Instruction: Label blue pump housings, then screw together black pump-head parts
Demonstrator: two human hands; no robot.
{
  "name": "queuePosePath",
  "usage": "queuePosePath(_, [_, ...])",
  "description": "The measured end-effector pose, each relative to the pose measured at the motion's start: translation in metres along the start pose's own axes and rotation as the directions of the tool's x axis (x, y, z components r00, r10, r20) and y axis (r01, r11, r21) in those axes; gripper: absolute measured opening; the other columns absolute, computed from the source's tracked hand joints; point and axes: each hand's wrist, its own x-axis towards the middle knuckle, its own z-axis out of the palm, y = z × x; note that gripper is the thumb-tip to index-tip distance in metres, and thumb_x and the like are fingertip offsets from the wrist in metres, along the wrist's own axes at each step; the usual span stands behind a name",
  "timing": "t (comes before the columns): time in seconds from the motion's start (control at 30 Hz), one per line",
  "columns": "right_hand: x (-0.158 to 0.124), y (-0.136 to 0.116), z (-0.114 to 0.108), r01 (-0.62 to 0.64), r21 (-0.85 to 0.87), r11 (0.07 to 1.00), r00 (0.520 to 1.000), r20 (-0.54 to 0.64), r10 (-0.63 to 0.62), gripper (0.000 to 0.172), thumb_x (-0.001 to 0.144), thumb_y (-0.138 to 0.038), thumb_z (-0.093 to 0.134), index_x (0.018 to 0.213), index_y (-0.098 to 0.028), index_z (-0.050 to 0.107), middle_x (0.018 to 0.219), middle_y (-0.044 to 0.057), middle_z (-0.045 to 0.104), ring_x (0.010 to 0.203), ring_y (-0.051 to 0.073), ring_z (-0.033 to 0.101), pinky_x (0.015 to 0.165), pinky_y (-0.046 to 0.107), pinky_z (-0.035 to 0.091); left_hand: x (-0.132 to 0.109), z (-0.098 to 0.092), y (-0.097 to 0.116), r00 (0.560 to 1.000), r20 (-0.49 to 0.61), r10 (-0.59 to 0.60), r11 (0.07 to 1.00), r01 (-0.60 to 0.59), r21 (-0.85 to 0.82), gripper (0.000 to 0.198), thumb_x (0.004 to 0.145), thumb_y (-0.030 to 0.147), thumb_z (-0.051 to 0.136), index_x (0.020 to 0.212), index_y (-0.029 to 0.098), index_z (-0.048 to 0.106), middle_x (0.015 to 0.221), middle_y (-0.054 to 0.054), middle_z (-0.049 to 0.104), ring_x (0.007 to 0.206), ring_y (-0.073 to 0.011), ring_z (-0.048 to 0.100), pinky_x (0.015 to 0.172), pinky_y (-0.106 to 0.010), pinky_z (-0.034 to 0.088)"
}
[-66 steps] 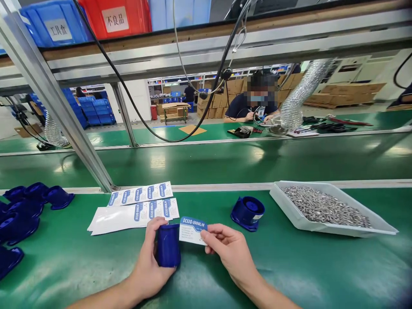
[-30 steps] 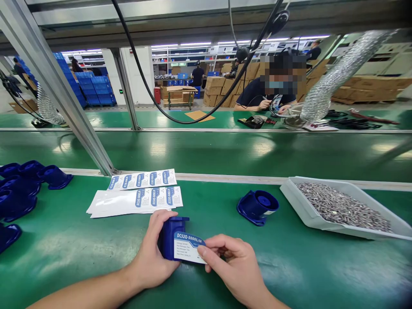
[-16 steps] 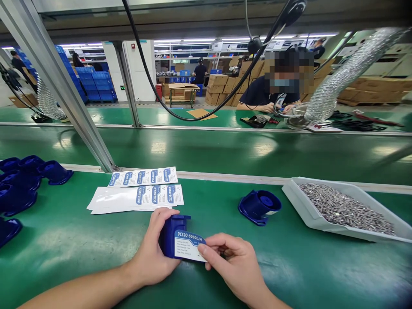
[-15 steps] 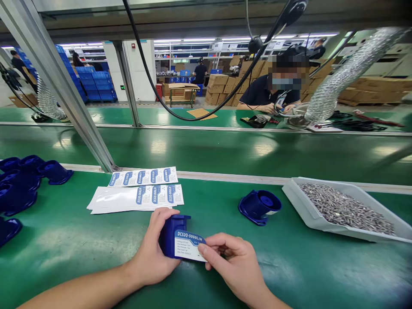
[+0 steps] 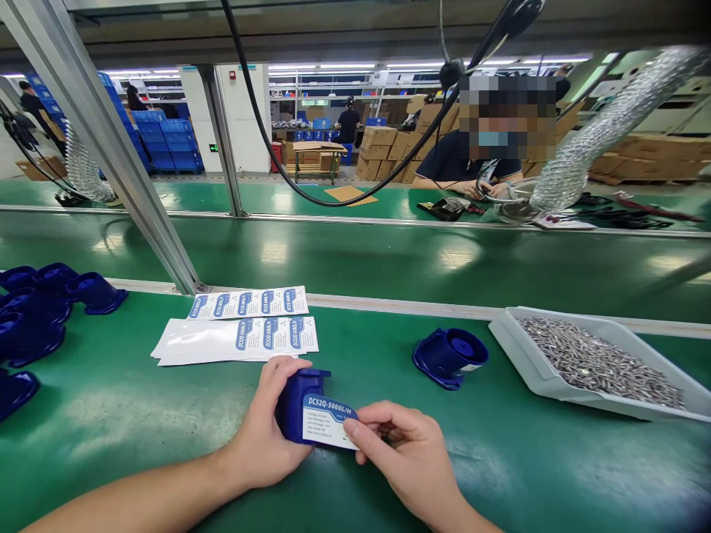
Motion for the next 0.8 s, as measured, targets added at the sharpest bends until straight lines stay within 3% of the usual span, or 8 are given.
queuePosePath(0.33, [-0.0038, 0.0060, -0.0042, -0.033, 0.009, 0.999, 0.999, 0.032, 0.033, 0.016, 0.089, -0.035, 0.085, 0.080, -0.022, 0.082, 0.061, 0.002, 0.075, 0.048, 0.018, 0.073, 0.052, 0.022, 0.058, 0.0005, -0.0001, 0.0011, 1.000, 0.007, -0.003, 1.000, 0.003, -0.010, 0.086, 0.072, -0.001, 0.073, 0.147, 0.035, 0.050, 0.139, -0.009, 0.047, 0.135, -0.0335, 0.051, 0.113, -0.049, 0.046])
queuePosePath(0.57, [-0.0051, 0.0038, 0.0000, -0.054, 0.038, 0.998, 0.998, -0.021, 0.054, 0.015, 0.086, -0.035, 0.087, 0.078, -0.023, 0.082, 0.060, 0.001, 0.074, 0.047, 0.016, 0.071, 0.051, 0.021, 0.056, 0.0009, 0.0004, 0.0015, 1.000, 0.008, 0.006, 1.000, -0.006, -0.014, 0.085, 0.074, 0.000, 0.075, 0.146, 0.037, 0.050, 0.139, -0.008, 0.047, 0.134, -0.0333, 0.051, 0.112, -0.049, 0.046])
queuePosePath(0.8, [-0.0029, 0.0049, -0.0013, -0.038, 0.008, 0.999, 0.999, 0.001, 0.038, 0.018, 0.087, -0.037, 0.086, 0.078, -0.021, 0.081, 0.060, 0.003, 0.074, 0.047, 0.018, 0.071, 0.050, 0.023, 0.056, 0.0007, -0.0001, -0.0007, 1.000, 0.007, 0.003, 1.000, -0.003, -0.011, 0.087, 0.072, -0.002, 0.074, 0.147, 0.036, 0.050, 0.140, -0.009, 0.047, 0.135, -0.0338, 0.051, 0.112, -0.049, 0.046])
